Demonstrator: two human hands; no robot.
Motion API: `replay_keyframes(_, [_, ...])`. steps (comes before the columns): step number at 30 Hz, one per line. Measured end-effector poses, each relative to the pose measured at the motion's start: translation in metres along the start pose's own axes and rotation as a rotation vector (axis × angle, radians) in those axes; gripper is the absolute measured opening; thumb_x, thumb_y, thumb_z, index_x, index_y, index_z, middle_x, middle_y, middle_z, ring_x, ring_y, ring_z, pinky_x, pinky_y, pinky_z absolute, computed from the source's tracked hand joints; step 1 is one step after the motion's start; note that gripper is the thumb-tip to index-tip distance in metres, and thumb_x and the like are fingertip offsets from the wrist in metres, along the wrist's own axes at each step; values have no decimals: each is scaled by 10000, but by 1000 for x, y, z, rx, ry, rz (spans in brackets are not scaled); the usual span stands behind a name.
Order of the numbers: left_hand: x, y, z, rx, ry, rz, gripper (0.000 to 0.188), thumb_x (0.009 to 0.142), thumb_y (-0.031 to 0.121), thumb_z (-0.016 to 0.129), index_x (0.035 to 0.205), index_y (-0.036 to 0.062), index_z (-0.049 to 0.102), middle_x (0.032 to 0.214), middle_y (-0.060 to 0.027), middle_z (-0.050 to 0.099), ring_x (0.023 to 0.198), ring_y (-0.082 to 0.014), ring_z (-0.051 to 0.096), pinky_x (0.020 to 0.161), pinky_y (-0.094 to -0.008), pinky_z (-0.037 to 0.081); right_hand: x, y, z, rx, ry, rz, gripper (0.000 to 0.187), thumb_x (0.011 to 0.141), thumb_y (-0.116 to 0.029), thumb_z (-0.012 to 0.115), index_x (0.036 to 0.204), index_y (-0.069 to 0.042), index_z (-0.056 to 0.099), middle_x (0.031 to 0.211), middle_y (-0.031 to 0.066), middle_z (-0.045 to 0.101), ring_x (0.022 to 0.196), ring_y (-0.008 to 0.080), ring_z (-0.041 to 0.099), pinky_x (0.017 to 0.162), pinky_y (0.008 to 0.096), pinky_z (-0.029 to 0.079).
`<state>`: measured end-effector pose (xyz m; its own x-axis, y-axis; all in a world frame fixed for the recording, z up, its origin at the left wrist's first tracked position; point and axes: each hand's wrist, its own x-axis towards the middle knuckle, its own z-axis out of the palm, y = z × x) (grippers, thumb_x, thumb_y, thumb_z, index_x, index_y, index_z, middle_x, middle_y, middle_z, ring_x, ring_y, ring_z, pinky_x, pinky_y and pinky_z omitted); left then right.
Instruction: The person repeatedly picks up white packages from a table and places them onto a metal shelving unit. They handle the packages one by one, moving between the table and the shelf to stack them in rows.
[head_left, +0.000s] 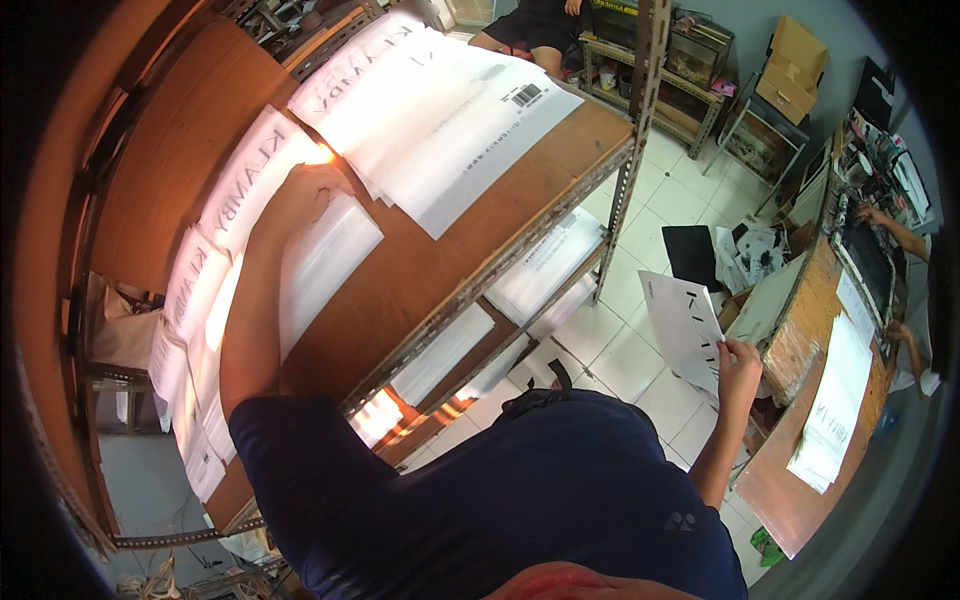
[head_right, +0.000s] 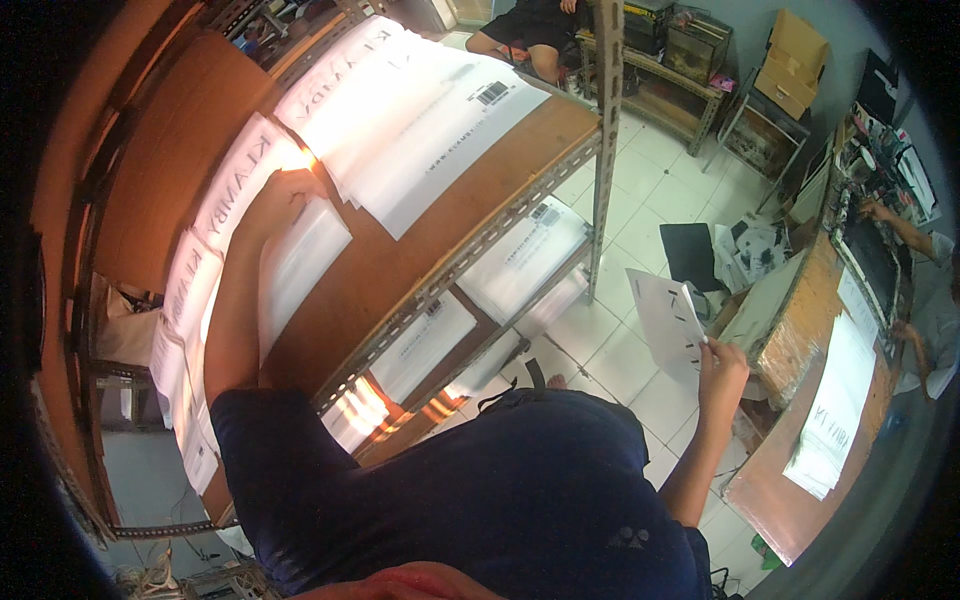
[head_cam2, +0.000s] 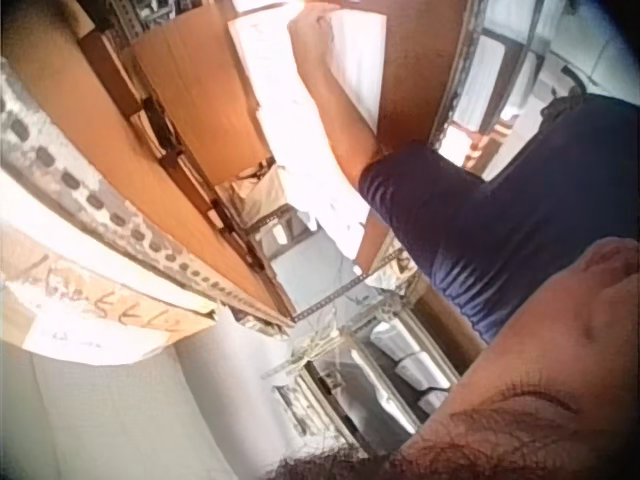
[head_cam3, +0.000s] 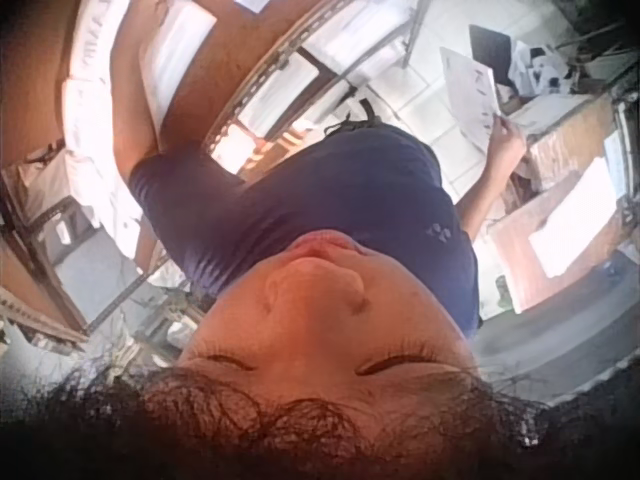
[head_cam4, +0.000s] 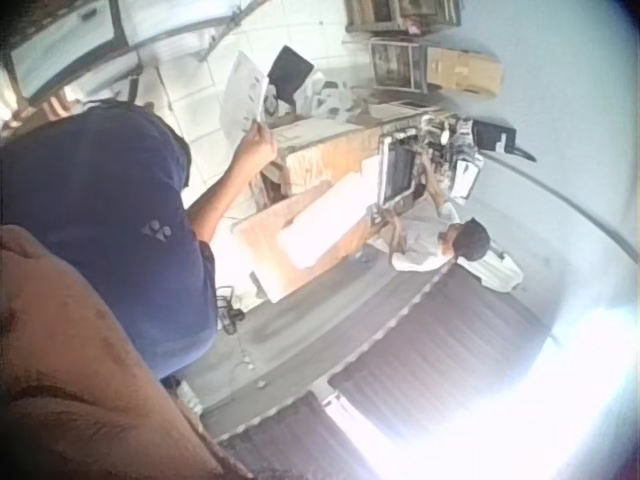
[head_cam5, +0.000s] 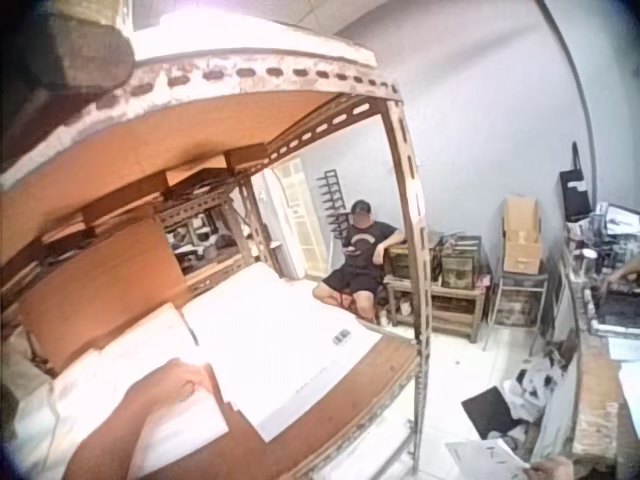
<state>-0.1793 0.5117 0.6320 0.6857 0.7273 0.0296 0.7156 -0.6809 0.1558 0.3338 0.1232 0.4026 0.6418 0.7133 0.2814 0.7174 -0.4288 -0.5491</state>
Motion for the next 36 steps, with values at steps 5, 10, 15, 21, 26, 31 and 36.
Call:
replay_keyframes(5, [-31, 31, 2, 148, 169, 111, 327, 736, -118, 459, 924, 33, 679, 997, -89, 669, 1008, -256, 577, 911, -371, 428, -14, 25, -17, 76, -25, -77, 155, 780, -107, 702, 880, 11, 695, 787, 167, 622, 691, 311, 608, 662, 373, 482])
replay_keyframes(10, [-59, 219, 58, -407, 335, -47, 207, 842, -43, 502, 970, 21, 653, 1010, -114, 649, 930, -221, 605, 844, -316, 467, -43, 59, -35, 163, -109, -62, 129, 784, -126, 701, 831, -6, 689, 762, 148, 624, 653, 271, 612, 614, 360, 483])
replay_keyframes(15, [-79, 393, 291, -1307, -211, -45, 232, 954, 144, 490, 1046, -1, 646, 970, -72, 682, 841, -151, 642, 769, -284, 517, -76, 83, -53, 229, -297, -245, 92, 774, -135, 676, 808, -52, 695, 748, 120, 615, 702, 312, 613, 625, 397, 483])
replay_keyframes(21, [-102, 603, 391, -532, -100, -171, 386, 979, 287, 330, 1014, 104, 667, 851, -134, 685, 777, -296, 650, 731, -426, 496, -125, 148, -82, 54, -322, -713, 227, 718, -104, 643, 942, -67, 658, 716, 74, 564, 704, 275, 592, 656, 366, 482])
replay_keyframes(26, [-122, 607, 462, -1369, -143, -460, 419, 977, 301, 365, 842, -34, 577, 827, -218, 665, 742, -295, 686, 610, -322, 513, -169, 184, -122, -101, -389, -632, 173, 760, -151, 584, 896, -50, 621, 762, 63, 576, 775, 231, 588, 670, 349, 458])
replay_keyframes(31, [-119, 664, 427, -1472, -56, -576, 395, 976, 300, 429, 936, -54, 601, 752, -147, 650, 712, -210, 670, 585, -272, 484, -178, 221, -122, -135, -381, -703, 160, 735, -209, 602, 795, -63, 626, 775, 75, 578, 801, 237, 578, 701, 345, 444])
replay_keyframes(36, [-126, 705, 394, -1050, 35, -368, 339, 953, 201, 510, 721, -25, 608, 594, 1, 542, 568, -62, 454, 526, -257, 388, -181, 223, -124, -86, -364, -721, 189, 720, -246, 649, 754, -62, 615, 767, 59, 580, 791, 235, 575, 715, 342, 447])
